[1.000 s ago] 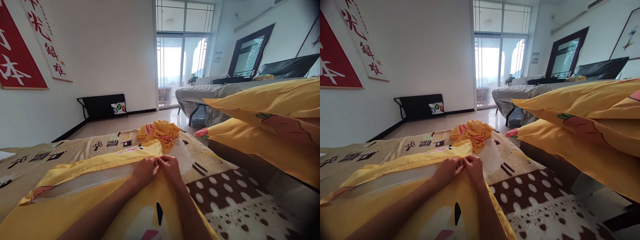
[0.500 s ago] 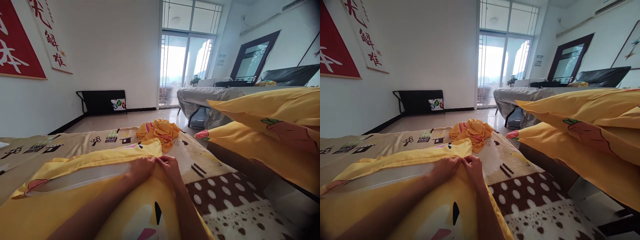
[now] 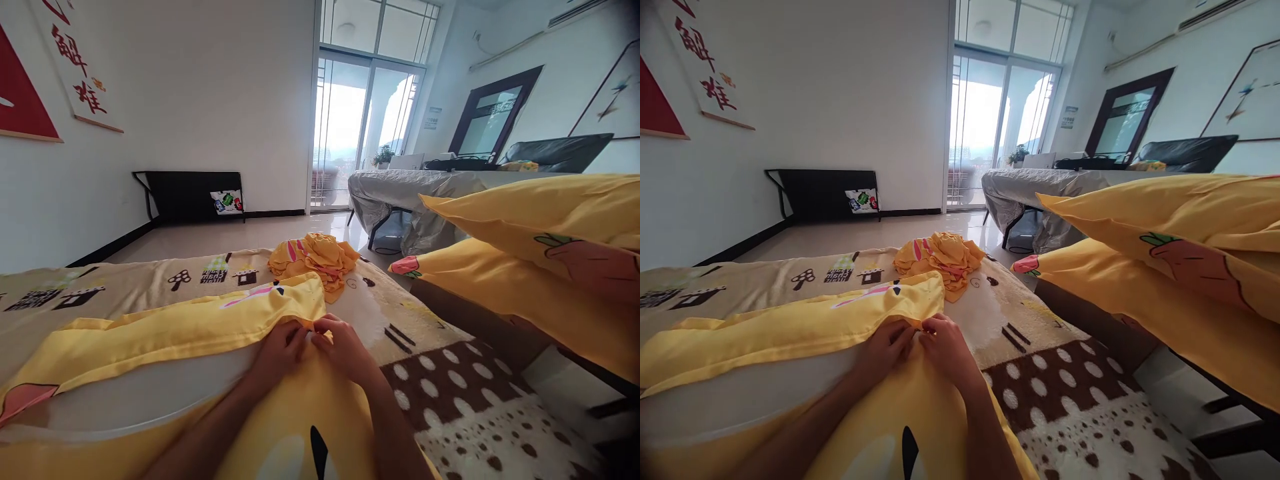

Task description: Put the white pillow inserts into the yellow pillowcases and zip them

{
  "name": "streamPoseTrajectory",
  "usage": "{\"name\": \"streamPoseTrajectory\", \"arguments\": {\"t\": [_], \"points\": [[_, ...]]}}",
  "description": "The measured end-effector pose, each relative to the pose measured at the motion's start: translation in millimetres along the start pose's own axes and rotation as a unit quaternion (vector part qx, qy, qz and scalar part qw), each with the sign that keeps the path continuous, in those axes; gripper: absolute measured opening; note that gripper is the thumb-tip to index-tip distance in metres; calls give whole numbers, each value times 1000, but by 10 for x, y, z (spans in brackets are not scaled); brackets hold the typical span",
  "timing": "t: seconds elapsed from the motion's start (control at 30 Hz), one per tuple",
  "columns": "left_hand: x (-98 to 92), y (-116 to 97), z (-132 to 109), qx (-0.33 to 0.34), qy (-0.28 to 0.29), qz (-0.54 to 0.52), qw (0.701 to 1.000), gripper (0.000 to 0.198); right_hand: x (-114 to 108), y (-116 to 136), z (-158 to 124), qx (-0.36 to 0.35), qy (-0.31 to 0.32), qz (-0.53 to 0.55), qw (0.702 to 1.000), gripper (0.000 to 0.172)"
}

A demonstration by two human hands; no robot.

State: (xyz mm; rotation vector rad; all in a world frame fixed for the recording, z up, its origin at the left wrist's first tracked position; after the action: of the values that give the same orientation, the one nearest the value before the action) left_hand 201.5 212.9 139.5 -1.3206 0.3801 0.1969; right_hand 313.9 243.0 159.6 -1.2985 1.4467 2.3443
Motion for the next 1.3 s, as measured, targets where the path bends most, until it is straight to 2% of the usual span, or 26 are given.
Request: {"name": "streamPoseTrajectory", "arguments": {"t": [0.23, 0.4, 0.57, 0.77, 0.97, 1.3], "points": [[75, 175, -4, -56, 30, -127, 990, 31, 92, 2, 23, 15, 17, -18, 1000, 20], [85, 147, -16, -58, 34, -163, 984, 24, 74, -22, 16, 26, 13, -19, 999, 19], [69, 118, -62, -46, 27, -195, 979, 22, -24, -39, -9, 17, -10, 24, 1000, 14], [47, 107, -79, -27, 21, -199, 979, 21, -16, -44, -9, 51, 20, 4, 999, 11], [31, 152, -67, -28, 5, -207, 978, 21, 16, -92, 33, 49, 12, 32, 998, 7], [8, 140, -86, -46, -12, -162, 986, 23, 64, -194, 59, 47, 12, 102, 994, 16]]}}
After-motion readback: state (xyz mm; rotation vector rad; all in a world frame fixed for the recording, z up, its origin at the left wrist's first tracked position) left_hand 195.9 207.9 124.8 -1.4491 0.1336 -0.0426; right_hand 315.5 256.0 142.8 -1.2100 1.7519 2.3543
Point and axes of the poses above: each hand's wrist, its own z-axis towards the middle knuckle, its own x-axis out of the palm, y = z × x, the point moved 8 cm from there along z, towards the middle knuckle, and after that the axes turned 10 degrees about y, right-handed, at the moved point
